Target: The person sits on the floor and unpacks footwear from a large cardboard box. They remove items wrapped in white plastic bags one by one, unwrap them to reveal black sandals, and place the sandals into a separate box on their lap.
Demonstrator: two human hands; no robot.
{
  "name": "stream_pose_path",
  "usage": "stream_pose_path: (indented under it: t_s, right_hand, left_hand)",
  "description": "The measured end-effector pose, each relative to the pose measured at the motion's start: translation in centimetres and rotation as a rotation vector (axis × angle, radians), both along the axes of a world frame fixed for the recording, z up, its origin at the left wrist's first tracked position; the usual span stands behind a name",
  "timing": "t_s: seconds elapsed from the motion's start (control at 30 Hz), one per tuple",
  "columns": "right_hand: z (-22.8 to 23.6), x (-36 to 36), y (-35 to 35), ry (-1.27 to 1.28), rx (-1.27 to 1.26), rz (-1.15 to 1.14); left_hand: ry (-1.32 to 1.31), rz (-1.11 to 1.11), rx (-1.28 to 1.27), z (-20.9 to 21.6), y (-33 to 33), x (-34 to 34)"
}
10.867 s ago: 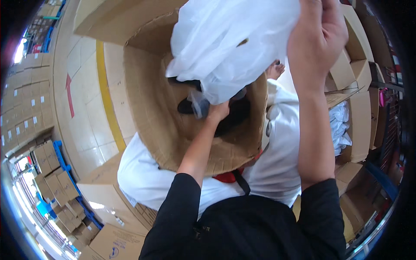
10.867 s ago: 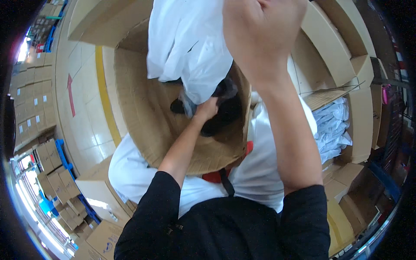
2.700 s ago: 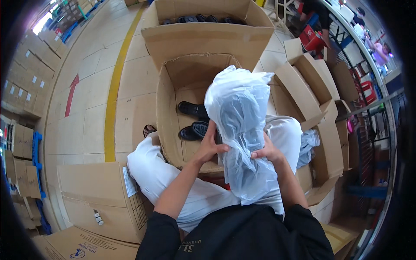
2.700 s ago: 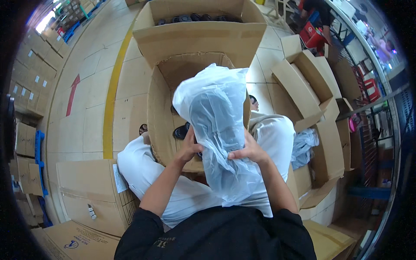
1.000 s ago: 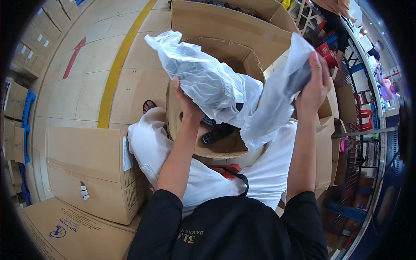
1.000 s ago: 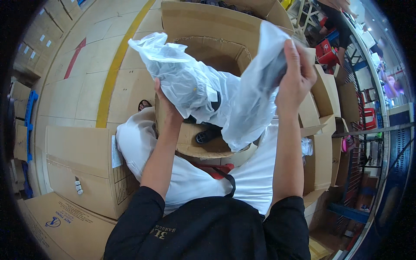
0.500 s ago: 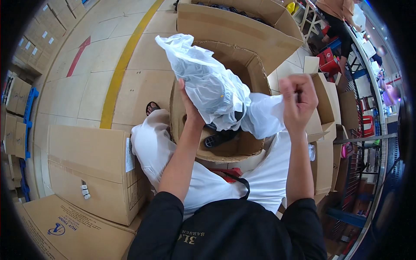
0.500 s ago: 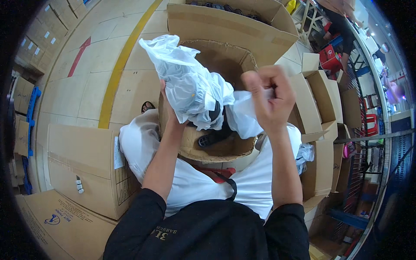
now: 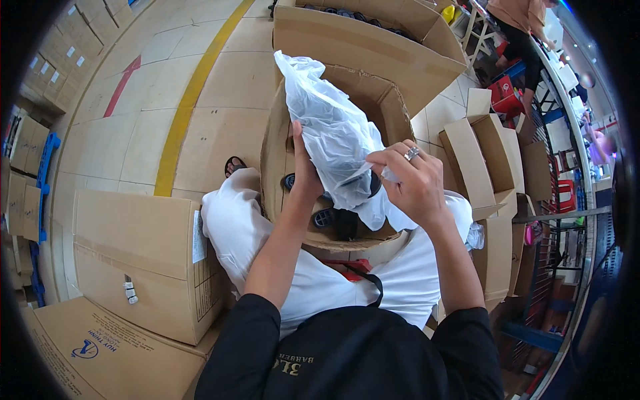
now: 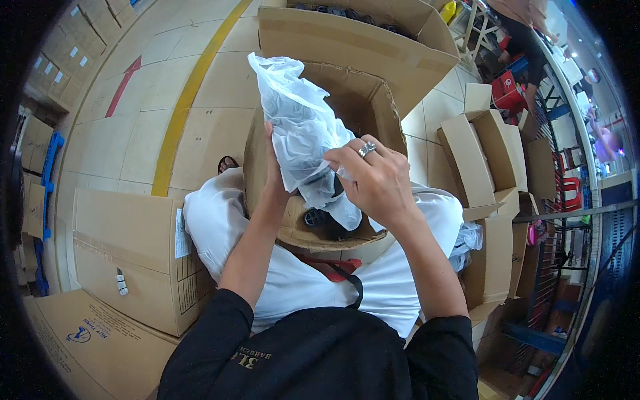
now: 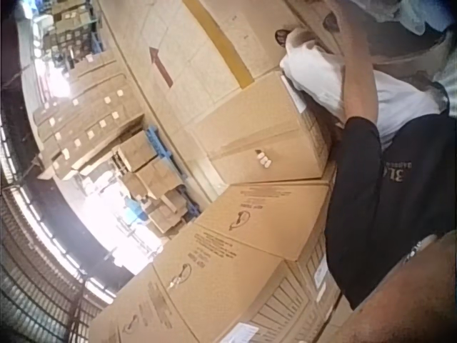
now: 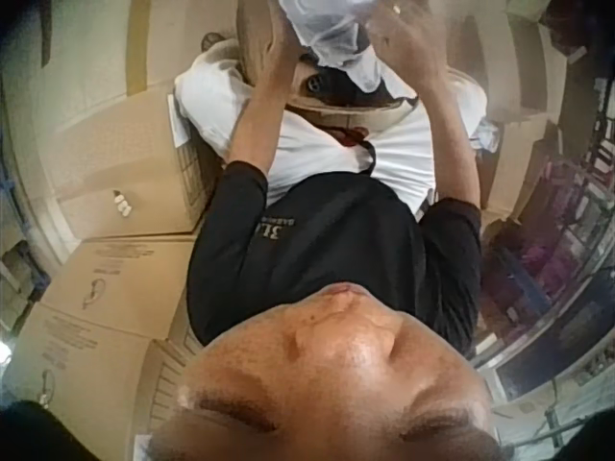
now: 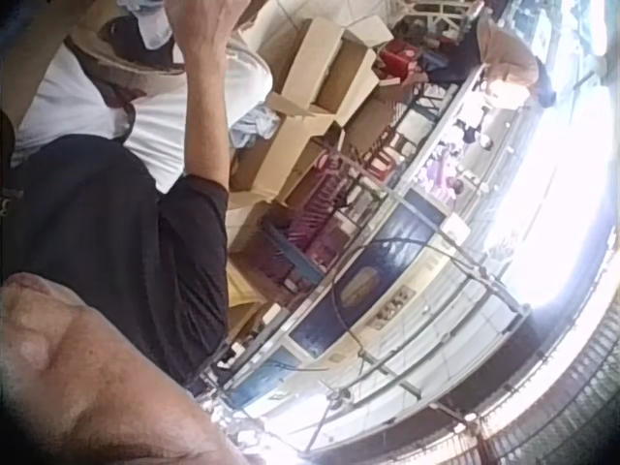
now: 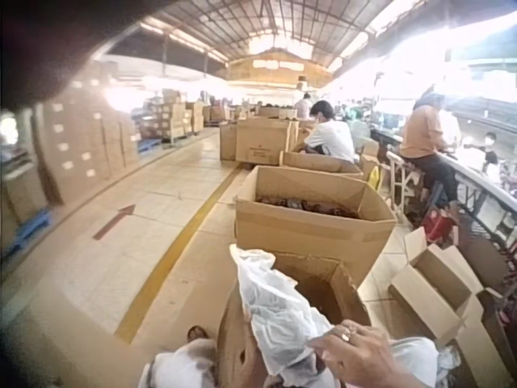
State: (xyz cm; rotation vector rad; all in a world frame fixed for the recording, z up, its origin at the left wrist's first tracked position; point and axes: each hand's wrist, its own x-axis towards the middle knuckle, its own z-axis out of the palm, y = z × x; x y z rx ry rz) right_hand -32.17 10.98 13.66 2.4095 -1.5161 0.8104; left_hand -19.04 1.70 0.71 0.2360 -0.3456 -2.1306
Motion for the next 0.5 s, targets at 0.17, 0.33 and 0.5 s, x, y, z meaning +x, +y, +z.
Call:
stream_pose_path:
  t_s: [0.17,0.33,0.5]
  right_hand:
    - [0.6,-0.4,-0.1,-0.122,-0.008,-0.010]
    - [2.6,-2.3,-0.5,-0.419,-0.124,-0.279]
    - [5.2,-5.3,-2.5,-0.746,-0.374,-0.408]
  left_hand:
    - [0.017,-0.129,-0.032,-1.2,-0.2,-0.2]
    - [-0.049,-0.100,0.034,0.1,0.8,-1.3]
    - [-0.283,-0.216,0.180,-2.7,-0.1,-0.9]
